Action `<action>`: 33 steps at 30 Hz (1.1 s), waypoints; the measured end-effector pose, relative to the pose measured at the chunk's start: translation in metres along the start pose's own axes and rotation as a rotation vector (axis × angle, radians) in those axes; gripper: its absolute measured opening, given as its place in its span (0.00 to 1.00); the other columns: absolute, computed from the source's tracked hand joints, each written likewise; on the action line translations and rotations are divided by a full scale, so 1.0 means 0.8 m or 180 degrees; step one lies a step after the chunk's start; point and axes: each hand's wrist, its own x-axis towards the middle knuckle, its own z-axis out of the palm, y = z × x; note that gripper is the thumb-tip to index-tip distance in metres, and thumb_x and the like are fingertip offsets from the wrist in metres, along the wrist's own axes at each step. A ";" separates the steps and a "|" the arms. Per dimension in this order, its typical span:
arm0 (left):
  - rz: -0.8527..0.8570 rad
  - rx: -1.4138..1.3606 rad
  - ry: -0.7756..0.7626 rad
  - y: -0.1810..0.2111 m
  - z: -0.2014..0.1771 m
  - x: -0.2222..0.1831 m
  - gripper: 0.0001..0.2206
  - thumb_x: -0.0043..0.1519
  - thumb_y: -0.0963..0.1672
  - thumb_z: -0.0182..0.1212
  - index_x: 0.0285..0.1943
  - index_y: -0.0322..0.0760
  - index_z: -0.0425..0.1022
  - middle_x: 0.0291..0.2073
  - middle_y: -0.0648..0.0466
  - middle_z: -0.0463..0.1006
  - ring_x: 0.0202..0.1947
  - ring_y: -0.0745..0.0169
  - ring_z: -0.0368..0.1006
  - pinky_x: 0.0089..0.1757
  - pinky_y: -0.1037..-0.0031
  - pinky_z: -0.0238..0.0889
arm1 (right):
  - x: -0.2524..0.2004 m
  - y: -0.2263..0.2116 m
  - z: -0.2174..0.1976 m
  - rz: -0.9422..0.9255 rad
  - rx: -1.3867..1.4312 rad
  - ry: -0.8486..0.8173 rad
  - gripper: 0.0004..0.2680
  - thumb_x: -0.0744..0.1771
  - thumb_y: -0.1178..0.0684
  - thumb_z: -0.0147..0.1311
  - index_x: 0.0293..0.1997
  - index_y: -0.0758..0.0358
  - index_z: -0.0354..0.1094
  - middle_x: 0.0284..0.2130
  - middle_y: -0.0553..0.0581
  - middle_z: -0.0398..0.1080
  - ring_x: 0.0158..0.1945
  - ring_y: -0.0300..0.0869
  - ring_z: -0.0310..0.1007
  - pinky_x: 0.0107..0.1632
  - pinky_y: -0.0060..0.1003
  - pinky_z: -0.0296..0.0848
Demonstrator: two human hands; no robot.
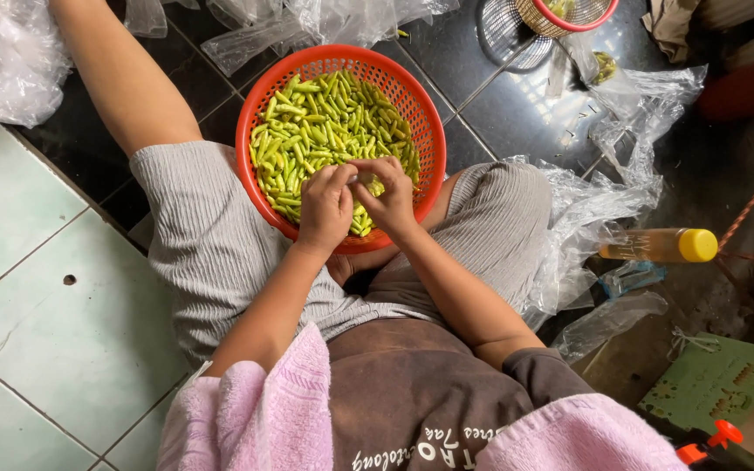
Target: The person sorts through a large red basket of small green peppers while sitting on the floor, picking them up by hand and placing them into a small clear plastic bag.
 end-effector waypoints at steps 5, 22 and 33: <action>-0.0069 0.0597 -0.0019 0.018 -0.010 0.012 0.15 0.60 0.38 0.55 0.53 0.50 0.64 0.35 0.55 0.74 0.40 0.50 0.73 0.43 0.58 0.64 | 0.008 -0.001 0.000 -0.0210 0.0536 0.0100 0.10 0.64 0.64 0.62 0.47 0.62 0.67 0.37 0.60 0.75 0.43 0.49 0.74 0.47 0.42 0.70; -0.0161 0.0028 0.0281 0.005 -0.007 0.003 0.05 0.60 0.41 0.64 0.42 0.44 0.75 0.35 0.56 0.78 0.39 0.53 0.75 0.44 0.64 0.69 | 0.012 -0.009 -0.008 0.1098 0.1872 -0.0477 0.11 0.67 0.61 0.59 0.48 0.57 0.59 0.33 0.53 0.72 0.37 0.33 0.69 0.41 0.29 0.65; 0.0112 -0.0522 0.0584 0.037 -0.030 0.013 0.04 0.62 0.38 0.65 0.37 0.41 0.76 0.34 0.56 0.75 0.39 0.52 0.73 0.44 0.63 0.69 | 0.018 0.015 -0.010 -0.0042 0.0635 -0.0847 0.10 0.69 0.58 0.47 0.51 0.58 0.76 0.40 0.61 0.64 0.45 0.49 0.65 0.53 0.44 0.65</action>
